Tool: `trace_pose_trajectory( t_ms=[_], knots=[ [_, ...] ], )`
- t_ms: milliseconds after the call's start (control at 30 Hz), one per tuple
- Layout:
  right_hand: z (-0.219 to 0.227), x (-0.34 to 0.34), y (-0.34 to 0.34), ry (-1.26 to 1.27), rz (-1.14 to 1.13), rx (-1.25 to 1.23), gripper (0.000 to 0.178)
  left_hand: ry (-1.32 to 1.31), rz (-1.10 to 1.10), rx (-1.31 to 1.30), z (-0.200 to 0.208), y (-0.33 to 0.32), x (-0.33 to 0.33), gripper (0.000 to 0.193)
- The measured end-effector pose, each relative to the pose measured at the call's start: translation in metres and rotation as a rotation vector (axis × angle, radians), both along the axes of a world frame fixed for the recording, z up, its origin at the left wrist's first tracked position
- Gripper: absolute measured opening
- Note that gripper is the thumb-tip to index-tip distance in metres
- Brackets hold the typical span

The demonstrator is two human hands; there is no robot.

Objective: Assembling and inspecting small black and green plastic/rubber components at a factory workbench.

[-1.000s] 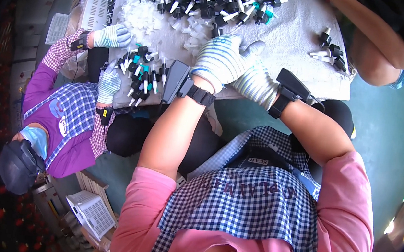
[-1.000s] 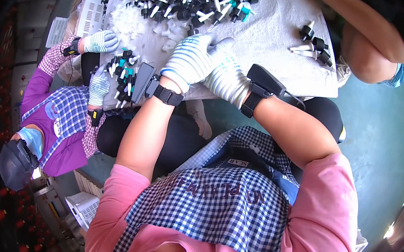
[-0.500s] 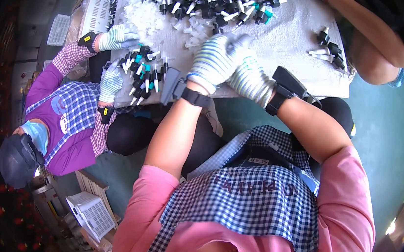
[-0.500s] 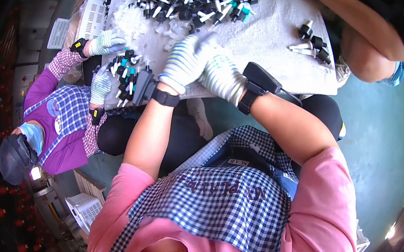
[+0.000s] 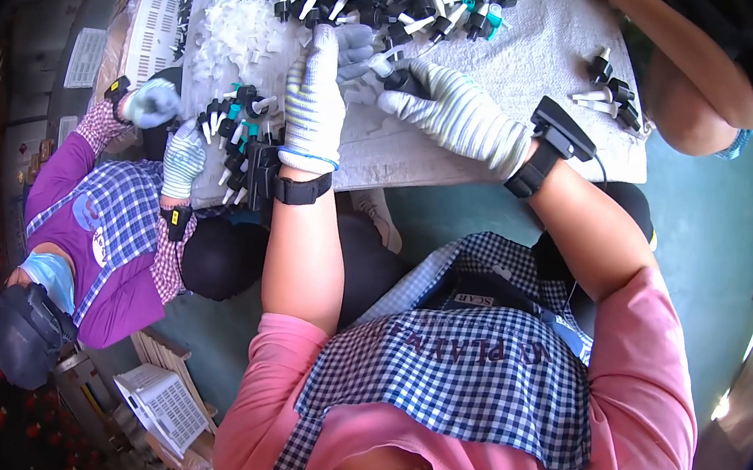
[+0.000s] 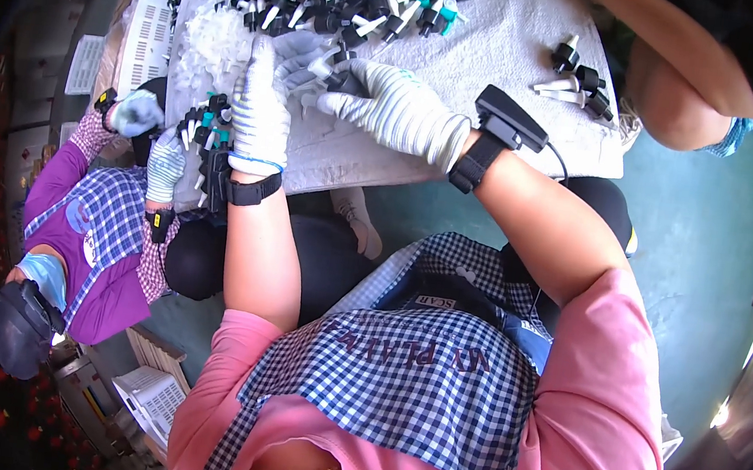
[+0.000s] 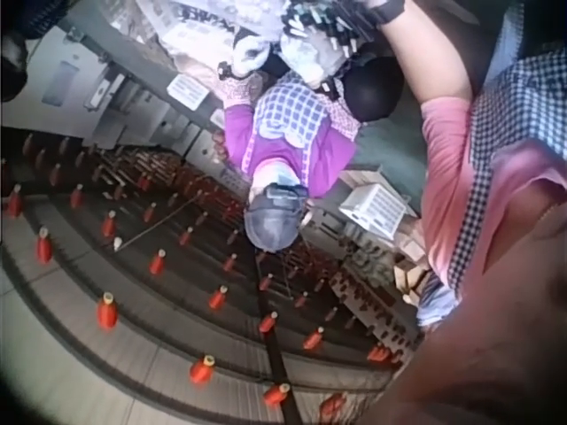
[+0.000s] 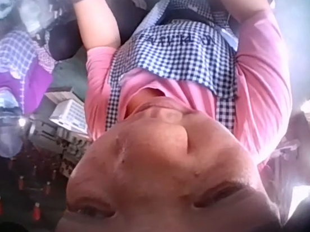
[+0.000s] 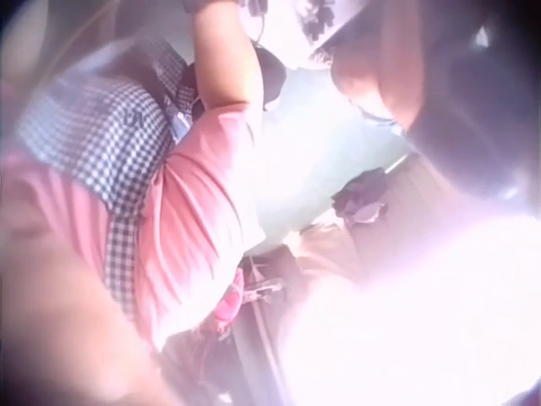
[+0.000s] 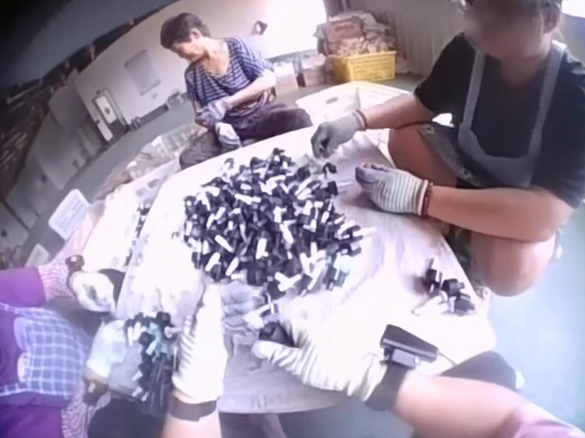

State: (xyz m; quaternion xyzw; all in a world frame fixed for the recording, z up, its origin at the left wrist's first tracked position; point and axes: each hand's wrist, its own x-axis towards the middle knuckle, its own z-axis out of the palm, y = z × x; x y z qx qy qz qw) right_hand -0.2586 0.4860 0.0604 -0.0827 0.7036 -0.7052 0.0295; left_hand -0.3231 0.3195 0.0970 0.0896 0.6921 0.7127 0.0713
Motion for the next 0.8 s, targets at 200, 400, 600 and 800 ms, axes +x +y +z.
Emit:
trace_pose_trajectory(
  t_ms=[200, 400, 600, 800],
  knots=[
    [0.021, 0.011, 0.020, 0.117, -0.075, 0.274, 0.035, 0.546, -0.045, -0.500, -0.020, -0.032, -0.006, 0.030],
    [0.035, 0.011, 0.070, 0.198, -0.145, 1.085, 0.036, 0.133, -0.084, -0.581, 0.002, -0.019, 0.009, 0.020],
    [0.037, 0.021, 0.086, 0.211, -0.132, 1.187, 0.033, 0.461, -0.047, -0.992, 0.007, 0.003, 0.021, 0.041],
    [0.032, 0.020, 0.091, 0.216, -0.063, 1.173, 0.031, 0.593, -0.035, -1.118, -0.013, 0.025, 0.001, 0.046]
  ],
)
